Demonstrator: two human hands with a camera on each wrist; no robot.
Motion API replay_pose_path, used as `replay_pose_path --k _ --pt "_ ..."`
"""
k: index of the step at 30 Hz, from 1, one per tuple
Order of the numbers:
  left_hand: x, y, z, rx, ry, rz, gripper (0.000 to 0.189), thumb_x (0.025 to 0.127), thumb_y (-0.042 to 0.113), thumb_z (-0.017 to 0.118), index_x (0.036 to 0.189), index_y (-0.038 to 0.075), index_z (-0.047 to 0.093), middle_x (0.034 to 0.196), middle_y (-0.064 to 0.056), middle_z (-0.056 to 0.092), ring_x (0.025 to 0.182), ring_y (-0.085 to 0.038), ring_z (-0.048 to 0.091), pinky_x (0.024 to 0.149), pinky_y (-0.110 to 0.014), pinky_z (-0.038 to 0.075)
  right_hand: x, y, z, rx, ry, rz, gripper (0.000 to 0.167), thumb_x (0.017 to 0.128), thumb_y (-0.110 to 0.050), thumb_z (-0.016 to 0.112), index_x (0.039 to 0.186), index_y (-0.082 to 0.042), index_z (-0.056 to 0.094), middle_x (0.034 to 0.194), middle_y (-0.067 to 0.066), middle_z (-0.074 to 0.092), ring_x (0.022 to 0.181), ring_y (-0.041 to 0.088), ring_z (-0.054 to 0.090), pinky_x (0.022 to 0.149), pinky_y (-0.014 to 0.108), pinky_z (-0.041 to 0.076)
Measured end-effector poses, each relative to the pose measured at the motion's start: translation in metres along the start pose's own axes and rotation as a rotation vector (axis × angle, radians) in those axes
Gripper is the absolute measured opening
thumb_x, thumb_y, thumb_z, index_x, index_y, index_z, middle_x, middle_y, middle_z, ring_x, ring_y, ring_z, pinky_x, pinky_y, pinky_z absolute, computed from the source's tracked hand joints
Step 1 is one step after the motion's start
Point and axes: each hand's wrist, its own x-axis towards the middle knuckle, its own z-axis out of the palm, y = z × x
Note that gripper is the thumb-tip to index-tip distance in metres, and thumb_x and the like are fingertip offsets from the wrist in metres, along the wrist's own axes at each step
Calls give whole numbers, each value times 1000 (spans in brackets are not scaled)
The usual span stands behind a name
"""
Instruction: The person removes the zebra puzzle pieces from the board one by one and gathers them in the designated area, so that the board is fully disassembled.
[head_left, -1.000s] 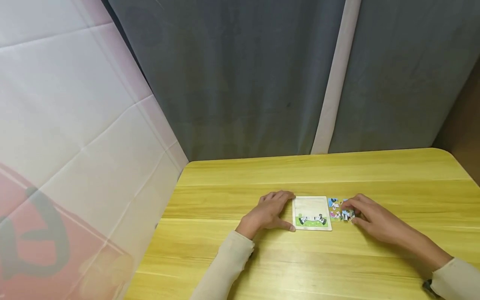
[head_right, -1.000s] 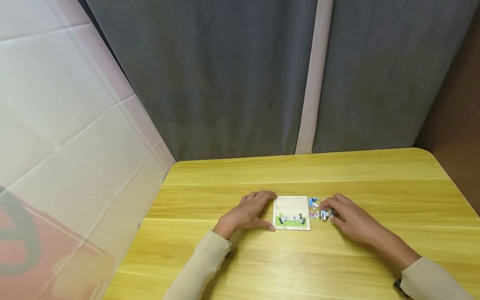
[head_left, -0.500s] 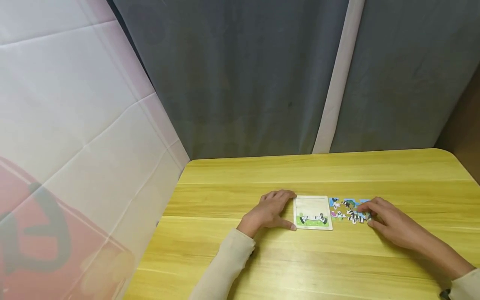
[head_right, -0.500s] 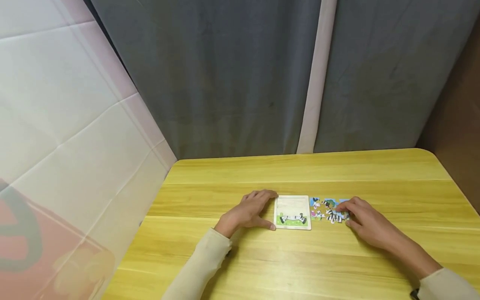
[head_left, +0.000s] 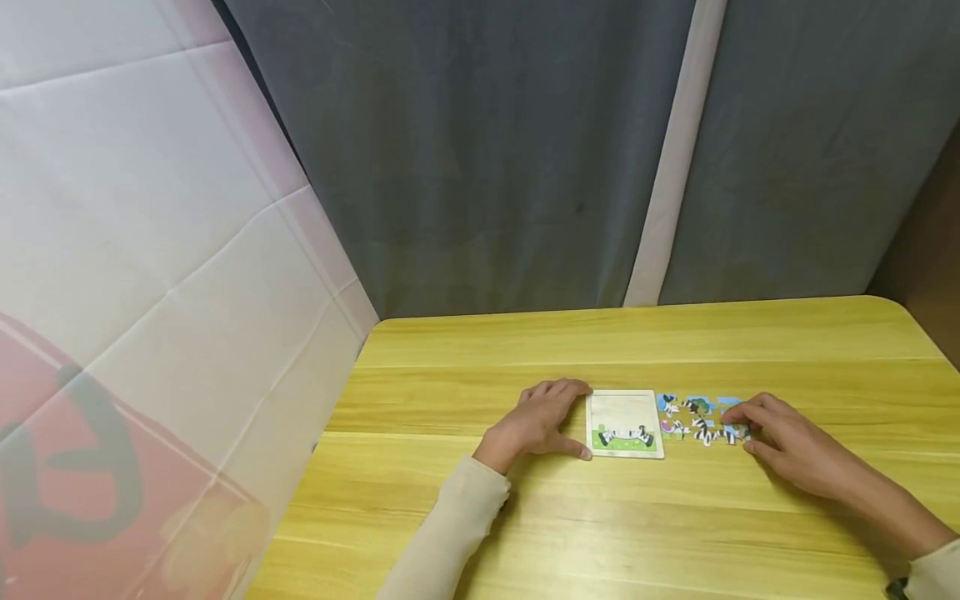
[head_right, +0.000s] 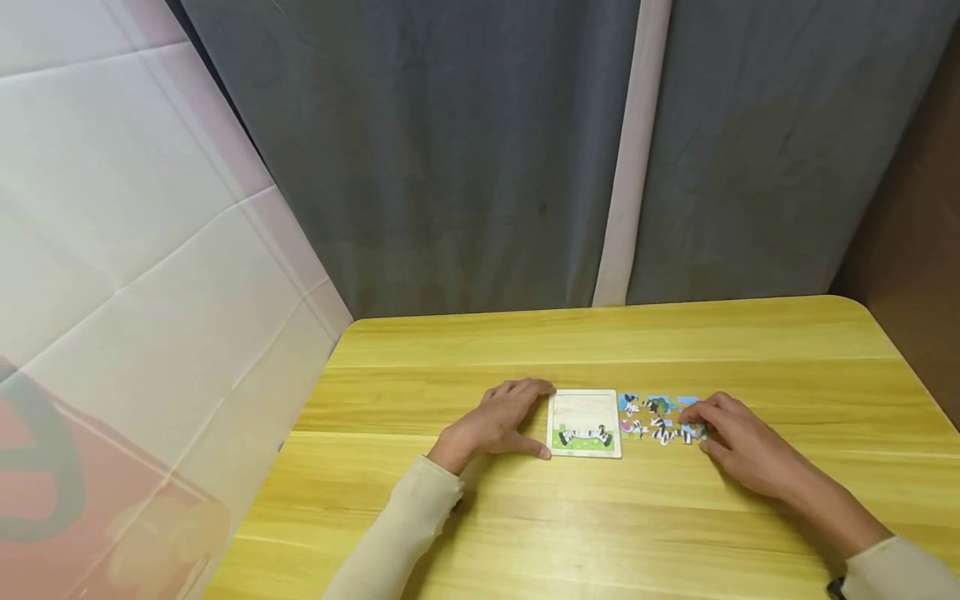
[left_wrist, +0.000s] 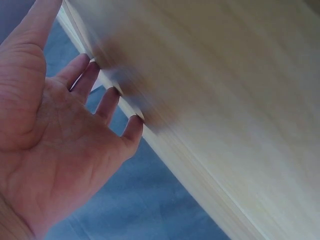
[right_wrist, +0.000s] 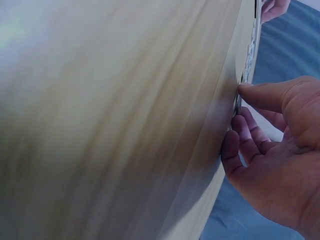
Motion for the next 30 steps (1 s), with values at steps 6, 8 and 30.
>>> replay_pose_path --k 6,8,30 --pt "-1 -1 2 5 2 -5 102 81 59 85 162 26 33 170 7 36 155 -29 37 128 -52 29 2 -3 0 -4 -6 14 46 86 6 81 122 -21 70 112 -5 60 92 0 55 75 24 53" --pt "-2 -1 4 -2 5 -2 101 81 58 86 162 25 34 169 6 37 155 -29 38 127 -53 30 2 -5 0 -3 -6 20 46 85 5 81 121 -21 70 110 -5 60 92 2 57 75 24 53" --pt "-3 3 3 18 -6 -1 102 81 61 85 162 27 34 170 8 35 154 -28 38 126 -52 31 41 -69 21 125 -122 59 38 96 -13 77 132 -13 66 120 1 66 95 11 60 76 27 53"
